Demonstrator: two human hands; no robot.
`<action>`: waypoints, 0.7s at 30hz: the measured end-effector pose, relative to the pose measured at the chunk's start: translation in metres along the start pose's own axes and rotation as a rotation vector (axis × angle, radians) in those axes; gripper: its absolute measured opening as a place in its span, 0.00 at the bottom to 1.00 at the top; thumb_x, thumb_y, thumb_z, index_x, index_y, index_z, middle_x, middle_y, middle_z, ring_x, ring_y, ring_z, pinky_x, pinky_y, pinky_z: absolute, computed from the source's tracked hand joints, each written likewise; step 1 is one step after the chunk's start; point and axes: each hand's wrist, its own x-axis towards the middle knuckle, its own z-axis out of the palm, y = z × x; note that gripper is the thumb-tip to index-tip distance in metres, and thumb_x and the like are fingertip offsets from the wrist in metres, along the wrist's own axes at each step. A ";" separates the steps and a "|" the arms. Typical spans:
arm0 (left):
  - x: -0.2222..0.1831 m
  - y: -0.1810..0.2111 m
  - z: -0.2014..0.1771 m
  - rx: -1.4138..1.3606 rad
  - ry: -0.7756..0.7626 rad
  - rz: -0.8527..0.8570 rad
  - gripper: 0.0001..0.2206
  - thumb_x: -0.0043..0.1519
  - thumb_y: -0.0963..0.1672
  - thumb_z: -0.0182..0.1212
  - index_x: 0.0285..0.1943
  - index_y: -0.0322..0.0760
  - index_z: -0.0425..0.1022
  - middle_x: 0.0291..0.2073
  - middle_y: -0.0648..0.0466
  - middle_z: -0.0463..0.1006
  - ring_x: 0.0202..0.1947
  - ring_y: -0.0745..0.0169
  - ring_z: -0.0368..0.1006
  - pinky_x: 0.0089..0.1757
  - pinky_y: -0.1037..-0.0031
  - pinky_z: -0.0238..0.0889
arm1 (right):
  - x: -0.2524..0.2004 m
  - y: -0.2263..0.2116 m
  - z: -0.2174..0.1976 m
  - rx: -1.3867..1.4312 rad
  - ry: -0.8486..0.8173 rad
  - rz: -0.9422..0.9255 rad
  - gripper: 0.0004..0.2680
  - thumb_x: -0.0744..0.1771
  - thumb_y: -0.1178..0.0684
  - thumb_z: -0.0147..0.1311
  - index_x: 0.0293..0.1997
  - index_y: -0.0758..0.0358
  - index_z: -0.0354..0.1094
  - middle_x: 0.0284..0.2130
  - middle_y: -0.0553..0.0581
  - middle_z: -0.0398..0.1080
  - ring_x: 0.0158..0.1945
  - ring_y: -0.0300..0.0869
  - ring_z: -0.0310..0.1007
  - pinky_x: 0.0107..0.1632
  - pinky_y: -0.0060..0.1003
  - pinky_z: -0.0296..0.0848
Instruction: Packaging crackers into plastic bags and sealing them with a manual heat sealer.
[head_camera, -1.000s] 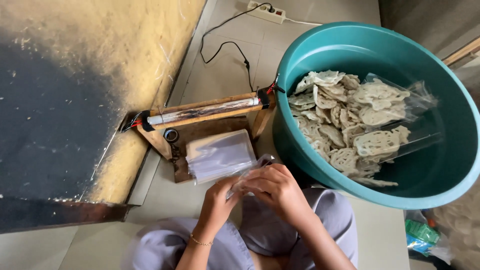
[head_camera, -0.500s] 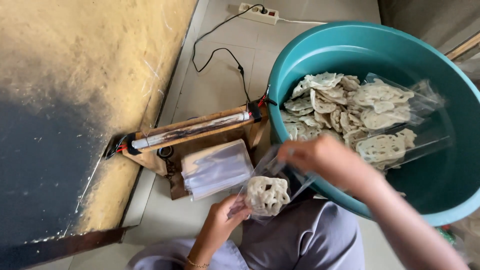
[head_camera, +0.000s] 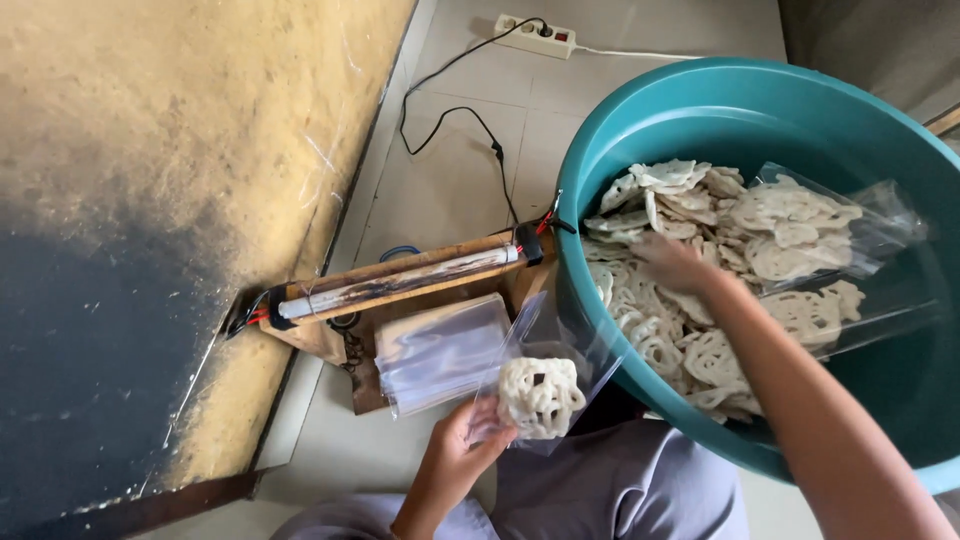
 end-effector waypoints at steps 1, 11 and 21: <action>0.000 0.002 0.000 -0.005 0.004 0.000 0.19 0.57 0.40 0.69 0.55 0.23 0.74 0.44 0.42 0.85 0.44 0.57 0.84 0.47 0.74 0.79 | -0.040 -0.026 -0.033 -0.005 -0.003 -0.002 0.23 0.68 0.43 0.44 0.75 0.41 0.52 0.75 0.50 0.47 0.73 0.53 0.53 0.70 0.61 0.57; -0.018 0.012 0.001 0.116 0.053 0.033 0.16 0.58 0.40 0.67 0.54 0.29 0.76 0.44 0.50 0.85 0.44 0.63 0.82 0.46 0.77 0.75 | -0.245 -0.152 -0.185 0.974 0.795 -0.266 0.07 0.71 0.67 0.55 0.54 0.68 0.63 0.47 0.60 0.70 0.44 0.40 0.71 0.48 0.29 0.74; -0.030 0.010 0.005 0.139 0.046 0.136 0.17 0.57 0.39 0.68 0.55 0.28 0.76 0.43 0.51 0.85 0.42 0.65 0.81 0.45 0.78 0.74 | -0.277 -0.205 -0.133 1.106 0.766 -0.518 0.15 0.67 0.71 0.51 0.58 0.68 0.58 0.63 0.66 0.62 0.46 0.48 0.76 0.45 0.31 0.81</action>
